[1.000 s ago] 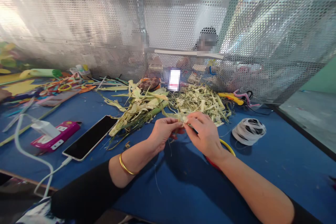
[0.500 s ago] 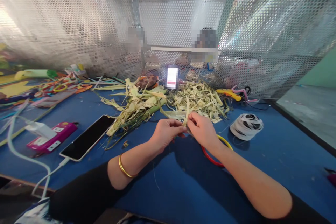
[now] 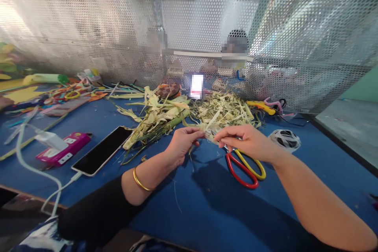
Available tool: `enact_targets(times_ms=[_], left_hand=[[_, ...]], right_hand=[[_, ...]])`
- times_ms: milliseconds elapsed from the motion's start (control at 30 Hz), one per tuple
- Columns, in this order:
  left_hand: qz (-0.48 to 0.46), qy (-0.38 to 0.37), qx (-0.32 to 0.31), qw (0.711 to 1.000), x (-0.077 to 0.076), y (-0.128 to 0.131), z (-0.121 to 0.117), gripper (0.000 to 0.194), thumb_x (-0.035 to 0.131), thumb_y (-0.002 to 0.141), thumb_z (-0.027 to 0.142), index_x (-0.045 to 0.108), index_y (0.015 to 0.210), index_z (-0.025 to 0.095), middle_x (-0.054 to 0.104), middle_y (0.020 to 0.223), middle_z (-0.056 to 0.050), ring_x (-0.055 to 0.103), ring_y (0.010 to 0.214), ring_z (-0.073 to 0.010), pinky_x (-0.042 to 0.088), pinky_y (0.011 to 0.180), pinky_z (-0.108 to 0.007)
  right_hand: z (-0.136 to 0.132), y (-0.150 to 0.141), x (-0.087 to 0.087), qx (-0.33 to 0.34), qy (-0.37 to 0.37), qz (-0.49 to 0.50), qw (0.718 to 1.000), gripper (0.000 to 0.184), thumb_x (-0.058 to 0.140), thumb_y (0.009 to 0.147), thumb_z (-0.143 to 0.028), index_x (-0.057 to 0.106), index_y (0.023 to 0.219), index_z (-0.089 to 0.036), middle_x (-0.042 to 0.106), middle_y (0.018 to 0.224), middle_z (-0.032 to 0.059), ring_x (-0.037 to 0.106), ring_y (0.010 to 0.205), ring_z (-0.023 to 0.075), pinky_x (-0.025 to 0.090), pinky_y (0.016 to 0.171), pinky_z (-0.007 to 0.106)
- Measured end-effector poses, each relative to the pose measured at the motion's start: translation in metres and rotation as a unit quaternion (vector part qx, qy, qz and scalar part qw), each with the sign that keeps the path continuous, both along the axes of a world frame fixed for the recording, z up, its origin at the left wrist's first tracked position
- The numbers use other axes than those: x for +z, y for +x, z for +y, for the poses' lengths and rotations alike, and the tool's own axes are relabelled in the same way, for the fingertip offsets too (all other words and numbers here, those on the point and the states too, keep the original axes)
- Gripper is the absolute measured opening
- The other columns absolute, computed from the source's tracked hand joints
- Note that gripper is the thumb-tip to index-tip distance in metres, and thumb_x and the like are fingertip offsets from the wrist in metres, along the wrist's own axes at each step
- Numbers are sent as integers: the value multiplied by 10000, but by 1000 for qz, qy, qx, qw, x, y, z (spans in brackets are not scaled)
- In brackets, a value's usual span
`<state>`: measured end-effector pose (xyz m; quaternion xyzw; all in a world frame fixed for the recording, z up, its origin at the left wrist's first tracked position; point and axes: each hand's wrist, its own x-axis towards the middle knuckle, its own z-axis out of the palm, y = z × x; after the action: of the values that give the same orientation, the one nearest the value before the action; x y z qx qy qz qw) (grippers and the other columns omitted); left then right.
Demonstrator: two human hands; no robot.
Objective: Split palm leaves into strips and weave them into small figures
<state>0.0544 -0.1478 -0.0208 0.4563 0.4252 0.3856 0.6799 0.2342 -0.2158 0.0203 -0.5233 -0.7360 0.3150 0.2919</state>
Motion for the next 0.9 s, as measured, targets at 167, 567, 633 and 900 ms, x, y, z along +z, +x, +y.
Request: enact_targets(times_ms=[167, 567, 633, 900], left_hand=[[14, 18, 10, 1000, 2, 0, -2, 84, 674, 691, 115, 692, 612, 138, 617, 539, -7, 438, 428, -40, 351, 441, -169], [-16, 37, 0, 999, -5, 2, -1, 70, 729, 649, 151, 685, 604, 120, 649, 564, -29, 551, 522, -71, 437, 556, -183], [-33, 2, 1, 999, -6, 3, -1, 78, 736, 650, 164, 679, 616, 123, 652, 565, -32, 573, 524, -80, 445, 544, -182], [-84, -56, 24, 995, -10, 3, 1, 85, 743, 633, 176, 678, 671, 136, 652, 580, -12, 564, 487, -74, 392, 439, -160]], right_hand=[[0, -6, -3, 25, -91, 175, 980, 222, 561, 811, -269, 698, 973, -203, 708, 906, 49, 660, 743, 161, 515, 692, 310], [13, -27, -23, -177, 179, 404, 880, 115, 610, 816, -310, 694, 800, -233, 671, 765, 16, 622, 763, 164, 488, 774, 342], [13, -30, -24, -179, 165, 452, 858, 102, 619, 811, -313, 679, 786, -234, 643, 695, -7, 617, 683, 139, 502, 740, 324], [9, -35, -18, -234, 99, 423, 870, 143, 692, 717, -333, 665, 748, -196, 601, 641, -27, 540, 496, 88, 486, 536, 249]])
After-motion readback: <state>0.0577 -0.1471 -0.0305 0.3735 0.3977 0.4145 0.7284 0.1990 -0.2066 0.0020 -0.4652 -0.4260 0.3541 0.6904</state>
